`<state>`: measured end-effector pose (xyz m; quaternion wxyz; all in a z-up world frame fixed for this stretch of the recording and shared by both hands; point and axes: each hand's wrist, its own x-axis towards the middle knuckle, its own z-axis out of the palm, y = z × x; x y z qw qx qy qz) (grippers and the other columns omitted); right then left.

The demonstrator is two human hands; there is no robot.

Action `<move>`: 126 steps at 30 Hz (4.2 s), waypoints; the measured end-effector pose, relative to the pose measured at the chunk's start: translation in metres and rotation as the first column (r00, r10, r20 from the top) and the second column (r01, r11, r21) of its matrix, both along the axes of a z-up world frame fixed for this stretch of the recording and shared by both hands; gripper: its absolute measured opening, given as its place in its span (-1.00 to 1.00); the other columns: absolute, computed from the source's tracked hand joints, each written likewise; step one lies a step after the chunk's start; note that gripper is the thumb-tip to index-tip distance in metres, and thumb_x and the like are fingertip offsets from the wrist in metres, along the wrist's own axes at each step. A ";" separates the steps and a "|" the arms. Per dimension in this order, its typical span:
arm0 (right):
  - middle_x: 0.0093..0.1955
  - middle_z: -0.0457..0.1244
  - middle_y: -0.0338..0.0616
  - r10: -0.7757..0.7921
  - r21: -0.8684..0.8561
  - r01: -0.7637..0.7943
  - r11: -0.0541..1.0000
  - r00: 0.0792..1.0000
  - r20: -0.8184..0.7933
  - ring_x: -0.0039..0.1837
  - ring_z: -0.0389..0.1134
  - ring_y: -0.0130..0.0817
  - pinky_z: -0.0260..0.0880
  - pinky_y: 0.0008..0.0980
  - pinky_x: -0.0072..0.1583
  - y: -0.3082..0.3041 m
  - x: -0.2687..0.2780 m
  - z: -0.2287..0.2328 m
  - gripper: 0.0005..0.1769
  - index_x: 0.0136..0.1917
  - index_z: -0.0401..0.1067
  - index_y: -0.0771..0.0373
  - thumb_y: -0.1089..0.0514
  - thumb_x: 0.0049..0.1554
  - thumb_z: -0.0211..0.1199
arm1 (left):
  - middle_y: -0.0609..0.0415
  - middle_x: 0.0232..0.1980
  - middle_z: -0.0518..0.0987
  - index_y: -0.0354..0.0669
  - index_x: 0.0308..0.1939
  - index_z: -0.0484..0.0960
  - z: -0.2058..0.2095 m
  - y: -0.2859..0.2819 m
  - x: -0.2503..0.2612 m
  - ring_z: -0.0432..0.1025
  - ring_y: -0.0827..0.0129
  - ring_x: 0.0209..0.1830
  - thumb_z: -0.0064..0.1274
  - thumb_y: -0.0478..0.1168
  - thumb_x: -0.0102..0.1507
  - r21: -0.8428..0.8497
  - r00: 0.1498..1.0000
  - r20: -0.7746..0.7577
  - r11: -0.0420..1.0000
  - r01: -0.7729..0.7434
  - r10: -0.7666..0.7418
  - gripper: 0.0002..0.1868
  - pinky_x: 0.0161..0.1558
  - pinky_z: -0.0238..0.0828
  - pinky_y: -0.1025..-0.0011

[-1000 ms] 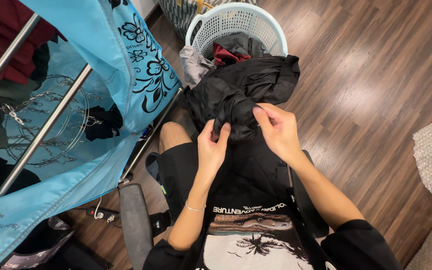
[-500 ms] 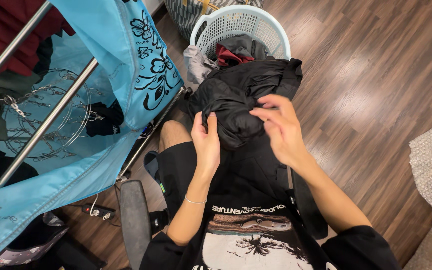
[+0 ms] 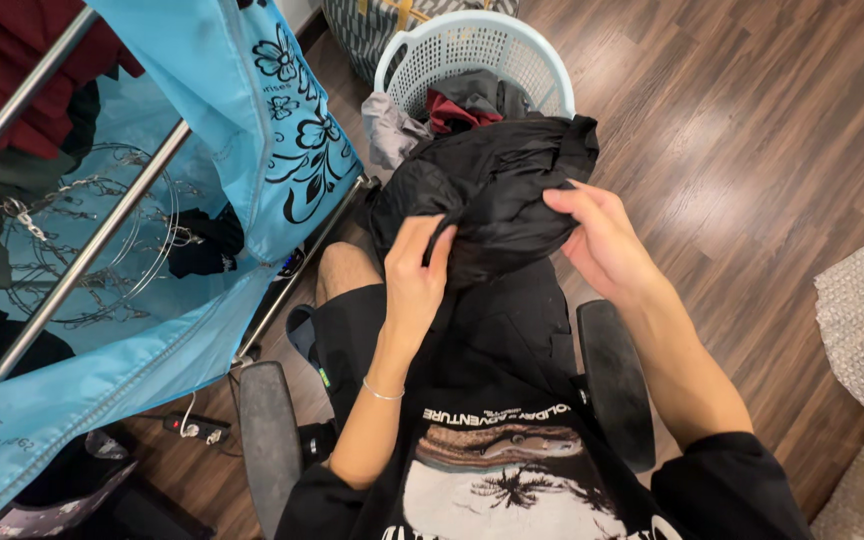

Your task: The person unpins a piece of black clothing from a circular laundry rack, places it into a laundry basket, and then picks up another black garment to place on a hanger and hang it on a rack.

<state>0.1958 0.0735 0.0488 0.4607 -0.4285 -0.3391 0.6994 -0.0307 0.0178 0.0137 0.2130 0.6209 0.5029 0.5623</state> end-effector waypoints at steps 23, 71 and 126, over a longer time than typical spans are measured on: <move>0.26 0.31 -0.17 0.268 0.010 -0.268 0.963 0.962 -0.053 0.24 0.34 -0.43 0.40 -0.39 0.23 -0.027 -0.020 -0.056 -0.40 0.44 0.28 0.37 0.45 0.11 0.11 | 0.04 0.11 0.64 -0.26 0.10 0.58 -0.024 0.002 -0.009 0.54 0.33 0.11 -0.13 -0.07 0.42 -0.184 0.007 0.964 0.653 0.734 0.264 -0.64 0.18 0.47 0.31; 0.04 0.35 -0.16 -0.352 0.711 -0.413 0.569 0.660 0.664 -0.16 0.32 -0.52 0.38 -0.49 -0.13 -0.010 -0.065 0.031 -0.59 0.19 0.52 0.27 0.24 0.09 0.52 | 0.30 -0.29 0.17 -0.23 -0.22 0.33 0.004 0.010 -0.019 0.02 0.64 -0.29 -0.27 -0.16 0.55 -0.164 0.864 0.490 0.962 0.220 -0.114 -0.71 -0.25 0.01 0.58; 0.10 0.29 0.00 -0.146 0.100 -0.694 0.713 -0.008 0.989 0.18 0.35 0.03 0.27 0.20 0.22 0.139 -0.040 -0.209 -0.62 0.09 0.49 0.18 -0.14 0.22 0.23 | 0.06 -0.13 0.24 -0.25 -0.15 0.17 0.121 -0.075 -0.152 0.20 0.42 -0.23 -0.31 0.02 0.63 0.500 0.685 0.312 0.499 -0.708 0.659 -0.58 -0.05 0.20 0.54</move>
